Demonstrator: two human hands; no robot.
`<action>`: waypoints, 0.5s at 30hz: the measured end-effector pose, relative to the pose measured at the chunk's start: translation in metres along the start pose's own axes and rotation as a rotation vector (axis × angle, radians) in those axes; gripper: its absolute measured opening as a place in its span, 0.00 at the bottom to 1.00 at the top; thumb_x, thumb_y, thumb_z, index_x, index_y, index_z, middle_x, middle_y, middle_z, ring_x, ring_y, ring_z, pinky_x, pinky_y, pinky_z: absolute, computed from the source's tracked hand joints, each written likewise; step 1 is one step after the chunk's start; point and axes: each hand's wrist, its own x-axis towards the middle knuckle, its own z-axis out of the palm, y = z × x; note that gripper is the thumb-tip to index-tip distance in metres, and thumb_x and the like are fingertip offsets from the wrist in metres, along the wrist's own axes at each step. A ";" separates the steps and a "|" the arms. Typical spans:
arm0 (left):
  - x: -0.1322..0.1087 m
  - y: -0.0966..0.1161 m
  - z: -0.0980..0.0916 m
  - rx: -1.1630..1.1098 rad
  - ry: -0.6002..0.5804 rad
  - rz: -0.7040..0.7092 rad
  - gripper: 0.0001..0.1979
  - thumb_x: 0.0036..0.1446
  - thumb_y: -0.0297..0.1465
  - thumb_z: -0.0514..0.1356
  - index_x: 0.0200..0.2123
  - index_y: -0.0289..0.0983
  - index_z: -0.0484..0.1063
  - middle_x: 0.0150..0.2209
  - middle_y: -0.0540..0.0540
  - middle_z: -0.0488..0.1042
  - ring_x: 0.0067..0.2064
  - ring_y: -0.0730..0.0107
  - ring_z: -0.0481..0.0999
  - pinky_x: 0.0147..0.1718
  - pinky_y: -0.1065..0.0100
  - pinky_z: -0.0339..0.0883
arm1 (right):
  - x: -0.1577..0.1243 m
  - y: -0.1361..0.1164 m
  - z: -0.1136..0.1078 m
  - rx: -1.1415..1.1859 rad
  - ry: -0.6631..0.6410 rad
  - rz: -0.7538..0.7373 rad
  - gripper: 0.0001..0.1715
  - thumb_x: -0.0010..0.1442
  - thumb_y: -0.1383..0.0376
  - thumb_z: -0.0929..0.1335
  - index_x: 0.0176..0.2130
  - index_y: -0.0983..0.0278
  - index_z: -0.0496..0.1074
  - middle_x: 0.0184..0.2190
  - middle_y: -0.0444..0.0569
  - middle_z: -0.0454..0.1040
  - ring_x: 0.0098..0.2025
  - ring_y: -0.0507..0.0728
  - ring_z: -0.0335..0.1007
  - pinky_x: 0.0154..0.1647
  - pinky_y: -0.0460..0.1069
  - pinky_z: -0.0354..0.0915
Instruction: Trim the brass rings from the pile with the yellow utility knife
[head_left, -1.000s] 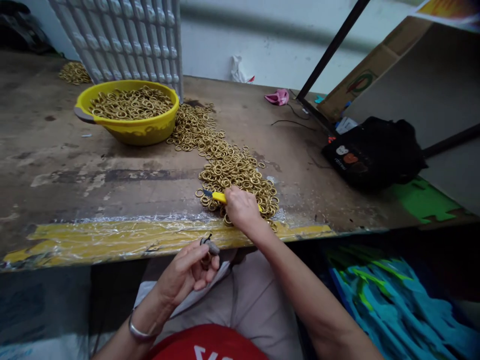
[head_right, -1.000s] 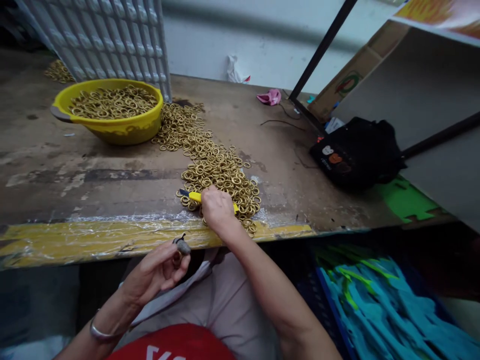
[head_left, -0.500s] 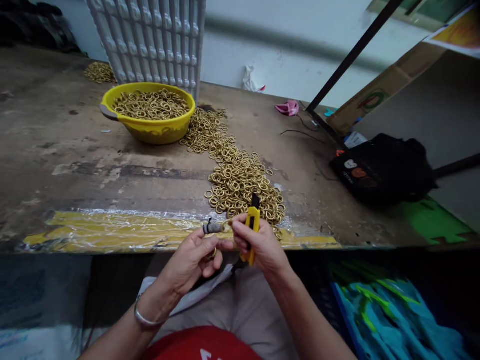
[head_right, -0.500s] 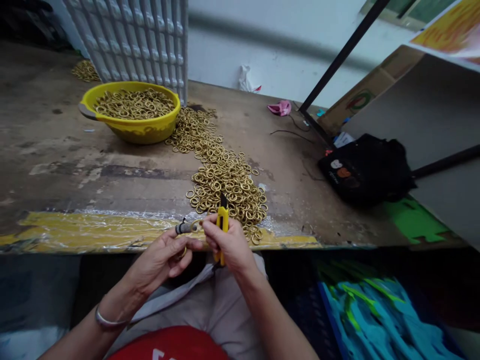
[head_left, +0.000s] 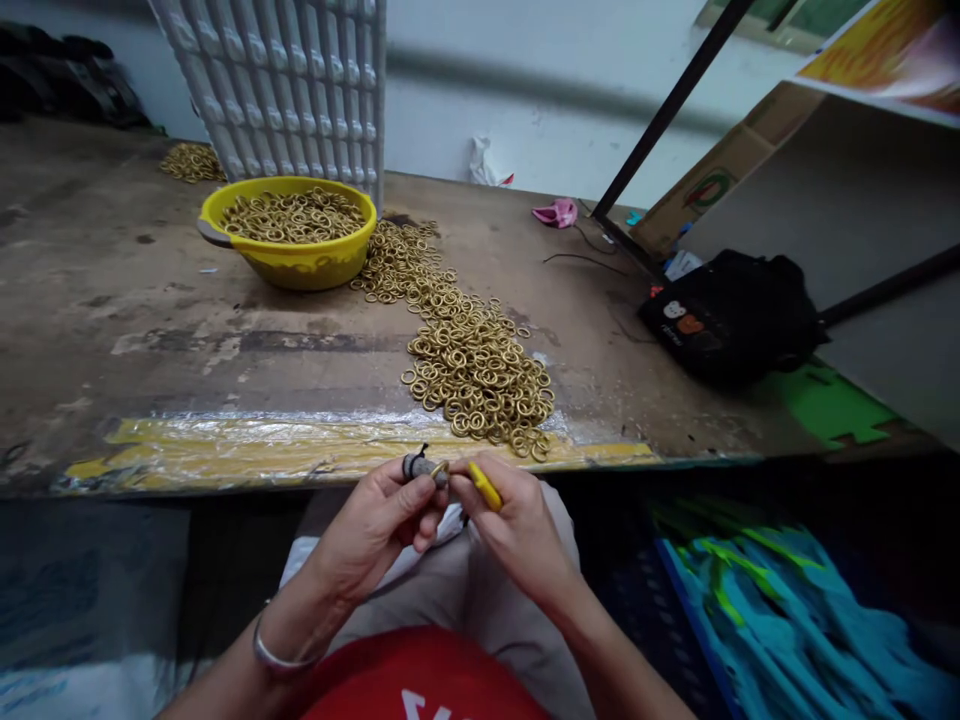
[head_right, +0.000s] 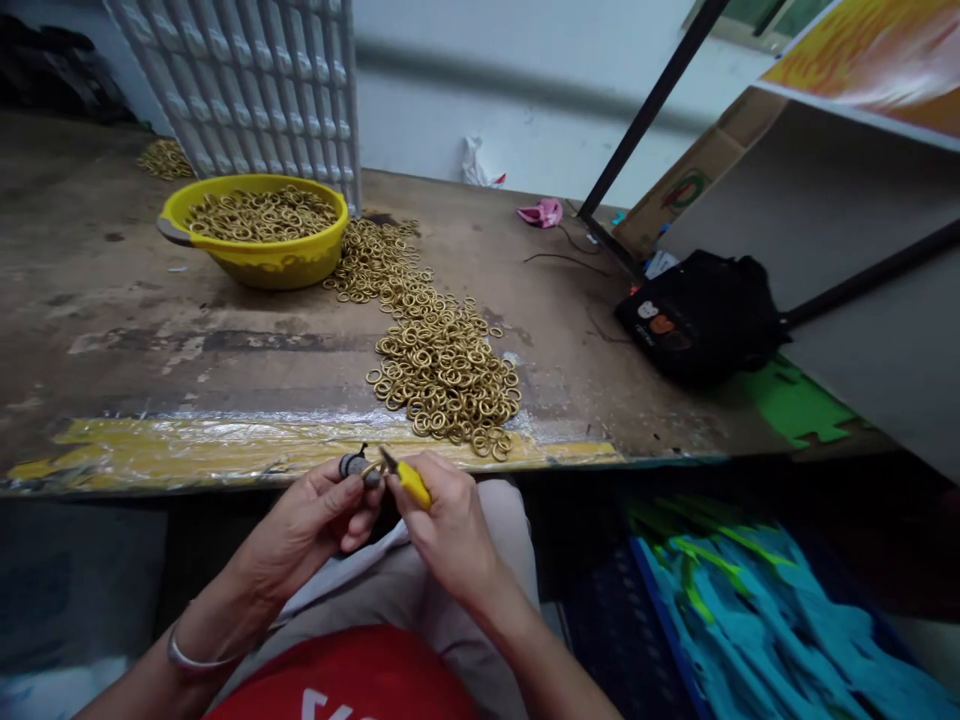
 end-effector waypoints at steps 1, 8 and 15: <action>-0.002 -0.001 0.001 0.031 0.008 0.017 0.14 0.52 0.38 0.68 0.30 0.32 0.73 0.22 0.51 0.68 0.20 0.81 0.63 0.18 0.79 0.56 | -0.005 -0.001 -0.002 -0.134 0.000 -0.051 0.06 0.60 0.70 0.65 0.36 0.63 0.72 0.32 0.47 0.72 0.35 0.54 0.67 0.37 0.47 0.62; -0.008 -0.011 0.001 0.303 0.022 0.126 0.11 0.59 0.37 0.62 0.31 0.36 0.67 0.21 0.55 0.61 0.21 0.81 0.56 0.18 0.77 0.51 | -0.025 0.000 0.001 -0.592 -0.005 -0.066 0.19 0.52 0.80 0.62 0.40 0.63 0.70 0.35 0.48 0.75 0.36 0.55 0.70 0.36 0.46 0.60; -0.033 -0.001 0.015 0.787 -0.080 0.317 0.12 0.58 0.32 0.61 0.25 0.35 0.65 0.26 0.50 0.63 0.29 0.75 0.61 0.28 0.72 0.57 | -0.004 0.016 -0.015 -1.004 0.029 0.100 0.10 0.60 0.76 0.62 0.37 0.64 0.69 0.32 0.50 0.75 0.31 0.55 0.70 0.31 0.47 0.54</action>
